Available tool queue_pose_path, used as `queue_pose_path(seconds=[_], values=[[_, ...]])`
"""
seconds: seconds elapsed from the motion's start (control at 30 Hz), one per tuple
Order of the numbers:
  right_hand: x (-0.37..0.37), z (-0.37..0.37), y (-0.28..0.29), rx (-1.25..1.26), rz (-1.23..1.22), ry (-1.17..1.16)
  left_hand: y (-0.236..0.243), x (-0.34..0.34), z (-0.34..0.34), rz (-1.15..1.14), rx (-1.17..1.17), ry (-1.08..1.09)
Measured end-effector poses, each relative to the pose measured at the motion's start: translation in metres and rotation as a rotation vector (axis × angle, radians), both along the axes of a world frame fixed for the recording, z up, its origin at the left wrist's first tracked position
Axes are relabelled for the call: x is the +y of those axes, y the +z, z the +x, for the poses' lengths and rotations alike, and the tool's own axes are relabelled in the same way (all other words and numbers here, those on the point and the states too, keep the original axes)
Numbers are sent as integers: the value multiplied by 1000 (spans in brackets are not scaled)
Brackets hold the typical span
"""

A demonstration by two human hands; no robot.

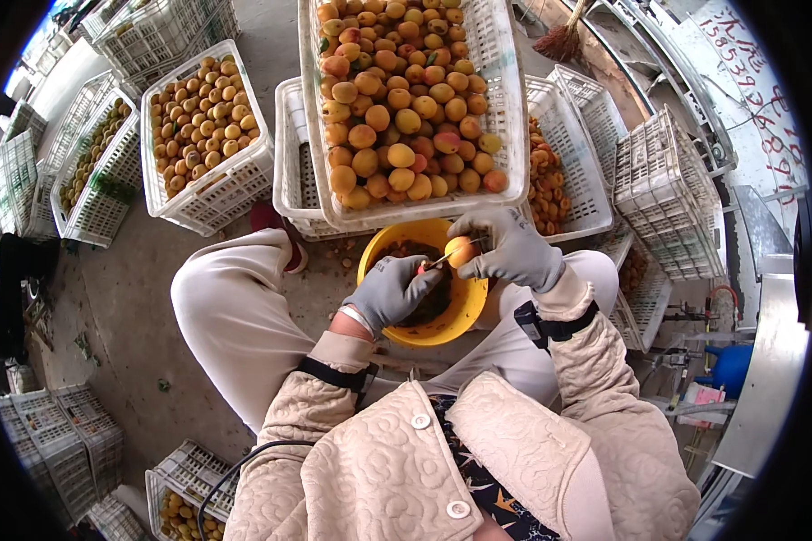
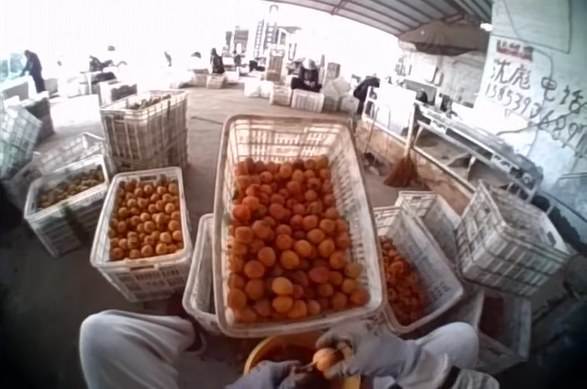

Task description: The person sits on the ground surrounded by crates of apricots and uses a small knife to peel the skin off individual fruits. They hold the fruit in one hand and the knife in the other, scraping the skin into a yellow bowl placed between their legs.

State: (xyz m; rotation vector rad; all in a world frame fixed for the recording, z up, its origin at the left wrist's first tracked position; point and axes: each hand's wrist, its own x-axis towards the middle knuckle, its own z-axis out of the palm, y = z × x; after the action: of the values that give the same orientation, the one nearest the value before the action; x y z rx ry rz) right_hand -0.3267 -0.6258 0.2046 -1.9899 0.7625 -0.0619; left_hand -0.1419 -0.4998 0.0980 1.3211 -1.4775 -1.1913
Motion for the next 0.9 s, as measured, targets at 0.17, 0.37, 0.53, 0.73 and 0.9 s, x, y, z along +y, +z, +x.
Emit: queue_pose_path(seconds=[0.17,0.37,0.53,0.73,0.9], values=[[20,19,-32,515,-994,498,18,-3,-5,164,-454,-65],[41,31,-74,763,-1032,467,-17,-4,-15,255,-540,-58],[14,-2,-70,218,-654,-224,25,-11,28,412,-255,62],[25,11,-78,-568,1075,-393,9,-13,-3,-183,107,351],[40,23,-134,-682,1083,-480,1,-13,-17,-274,-160,440]])
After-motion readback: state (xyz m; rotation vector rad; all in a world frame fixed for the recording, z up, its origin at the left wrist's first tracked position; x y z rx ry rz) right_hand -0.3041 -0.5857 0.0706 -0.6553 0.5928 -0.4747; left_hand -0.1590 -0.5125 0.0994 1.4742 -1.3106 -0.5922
